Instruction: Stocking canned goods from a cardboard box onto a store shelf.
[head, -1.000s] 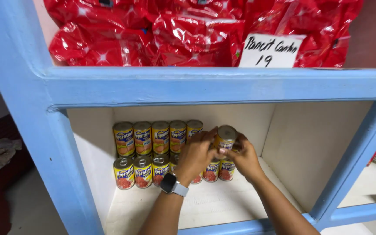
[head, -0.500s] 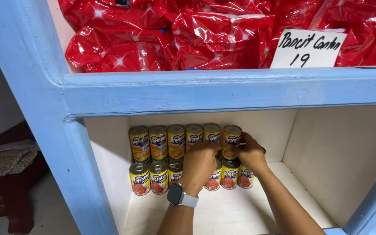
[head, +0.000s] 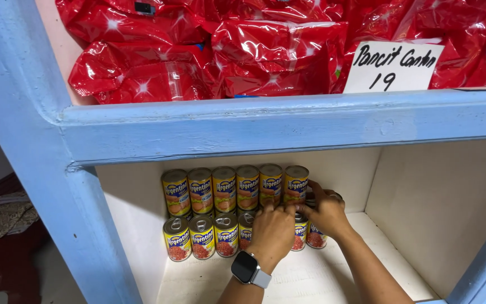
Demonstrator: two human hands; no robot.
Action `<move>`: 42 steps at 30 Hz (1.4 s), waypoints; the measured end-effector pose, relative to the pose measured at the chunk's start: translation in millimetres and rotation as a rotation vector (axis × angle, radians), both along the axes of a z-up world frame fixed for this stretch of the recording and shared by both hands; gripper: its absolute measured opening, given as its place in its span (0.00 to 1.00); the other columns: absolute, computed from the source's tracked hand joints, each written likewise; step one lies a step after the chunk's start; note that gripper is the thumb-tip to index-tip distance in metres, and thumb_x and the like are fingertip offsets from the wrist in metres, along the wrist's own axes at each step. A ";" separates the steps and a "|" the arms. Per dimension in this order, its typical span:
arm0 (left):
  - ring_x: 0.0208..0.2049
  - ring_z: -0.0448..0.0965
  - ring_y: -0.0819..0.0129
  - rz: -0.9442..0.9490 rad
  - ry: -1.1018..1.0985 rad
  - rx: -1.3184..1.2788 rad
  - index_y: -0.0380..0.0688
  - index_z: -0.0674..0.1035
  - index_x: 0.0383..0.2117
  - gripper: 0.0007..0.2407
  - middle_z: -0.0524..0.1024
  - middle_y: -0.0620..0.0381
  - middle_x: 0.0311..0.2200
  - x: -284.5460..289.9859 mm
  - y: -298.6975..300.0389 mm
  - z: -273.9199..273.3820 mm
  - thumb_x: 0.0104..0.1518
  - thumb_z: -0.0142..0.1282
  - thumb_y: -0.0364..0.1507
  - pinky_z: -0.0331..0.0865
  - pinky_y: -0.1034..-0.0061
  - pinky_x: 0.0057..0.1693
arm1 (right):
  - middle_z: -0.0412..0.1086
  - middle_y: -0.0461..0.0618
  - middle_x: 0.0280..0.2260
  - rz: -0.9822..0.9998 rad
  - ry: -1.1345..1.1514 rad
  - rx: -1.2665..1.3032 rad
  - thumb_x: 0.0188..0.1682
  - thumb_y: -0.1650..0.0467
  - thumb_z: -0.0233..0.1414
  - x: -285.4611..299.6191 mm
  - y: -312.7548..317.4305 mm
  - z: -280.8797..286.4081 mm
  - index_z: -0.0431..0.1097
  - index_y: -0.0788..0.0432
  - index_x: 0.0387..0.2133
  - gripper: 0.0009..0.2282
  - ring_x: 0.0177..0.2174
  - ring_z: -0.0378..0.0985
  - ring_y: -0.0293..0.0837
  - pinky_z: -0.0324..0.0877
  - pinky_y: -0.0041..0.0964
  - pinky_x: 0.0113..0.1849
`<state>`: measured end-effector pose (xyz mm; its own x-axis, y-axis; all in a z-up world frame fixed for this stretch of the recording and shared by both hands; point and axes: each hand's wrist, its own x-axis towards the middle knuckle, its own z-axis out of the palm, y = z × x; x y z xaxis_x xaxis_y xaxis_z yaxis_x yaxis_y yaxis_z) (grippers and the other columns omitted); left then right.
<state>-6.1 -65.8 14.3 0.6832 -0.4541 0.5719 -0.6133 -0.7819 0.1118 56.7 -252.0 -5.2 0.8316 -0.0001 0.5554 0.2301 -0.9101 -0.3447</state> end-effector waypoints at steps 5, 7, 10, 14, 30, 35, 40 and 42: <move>0.50 0.74 0.46 0.028 0.168 -0.003 0.41 0.73 0.53 0.17 0.80 0.42 0.44 -2.7 -0.9 1.8 0.55 0.50 0.20 0.65 0.53 0.57 | 0.79 0.51 0.42 -0.012 -0.044 0.023 0.43 0.59 0.61 3.9 1.4 -9.9 0.63 0.54 0.59 0.30 0.51 0.74 0.53 0.59 0.56 0.54; 0.51 0.74 0.47 0.038 0.198 0.003 0.41 0.72 0.53 0.17 0.80 0.43 0.44 -4.9 -1.9 3.3 0.56 0.49 0.20 0.63 0.54 0.57 | 0.78 0.50 0.43 -0.012 -0.060 0.011 0.43 0.59 0.60 5.3 1.6 -13.9 0.62 0.53 0.60 0.30 0.52 0.73 0.52 0.58 0.55 0.55; 0.51 0.73 0.47 0.056 0.240 0.017 0.42 0.72 0.53 0.17 0.79 0.43 0.45 -6.3 -3.6 5.2 0.56 0.49 0.20 0.62 0.54 0.58 | 0.75 0.51 0.49 -0.018 -0.102 -0.041 0.44 0.59 0.59 13.1 -0.6 -22.4 0.60 0.53 0.62 0.31 0.56 0.70 0.53 0.55 0.57 0.56; 0.52 0.72 0.47 0.066 0.247 0.043 0.41 0.71 0.53 0.18 0.78 0.43 0.46 -6.4 -5.8 4.3 0.54 0.51 0.19 0.62 0.53 0.57 | 0.66 0.61 0.57 -0.011 -0.078 -0.177 0.45 0.58 0.57 26.5 -9.4 -30.0 0.52 0.55 0.66 0.35 0.61 0.62 0.56 0.50 0.62 0.57; 0.53 0.72 0.46 0.071 0.227 0.076 0.37 0.70 0.55 0.17 0.78 0.39 0.46 -2.2 -6.9 0.3 0.57 0.47 0.18 0.61 0.52 0.57 | 0.76 0.55 0.43 0.011 -0.052 -0.118 0.42 0.60 0.59 19.1 2.7 -6.2 0.55 0.53 0.63 0.34 0.51 0.71 0.58 0.61 0.61 0.51; 0.52 0.71 0.46 0.038 0.195 0.042 0.36 0.71 0.52 0.17 0.77 0.40 0.47 -4.2 -7.6 -0.8 0.53 0.50 0.19 0.61 0.51 0.57 | 0.76 0.58 0.42 0.106 0.004 -0.075 0.42 0.66 0.58 26.5 -3.7 -8.2 0.52 0.55 0.64 0.34 0.49 0.72 0.61 0.66 0.56 0.49; 0.53 0.70 0.45 0.048 0.200 0.049 0.35 0.71 0.52 0.17 0.77 0.39 0.47 -4.3 -6.6 -1.0 0.54 0.51 0.20 0.61 0.51 0.57 | 0.75 0.59 0.43 0.177 -0.053 -0.061 0.40 0.68 0.59 36.6 -11.1 -15.3 0.54 0.55 0.62 0.33 0.47 0.72 0.63 0.67 0.56 0.48; 0.54 0.70 0.45 0.048 0.188 0.038 0.34 0.71 0.52 0.17 0.77 0.39 0.47 -4.2 -6.7 -2.8 0.55 0.51 0.21 0.61 0.50 0.57 | 0.75 0.60 0.43 0.193 -0.070 -0.071 0.40 0.67 0.59 36.5 -12.6 -13.7 0.55 0.56 0.61 0.32 0.48 0.72 0.63 0.67 0.56 0.49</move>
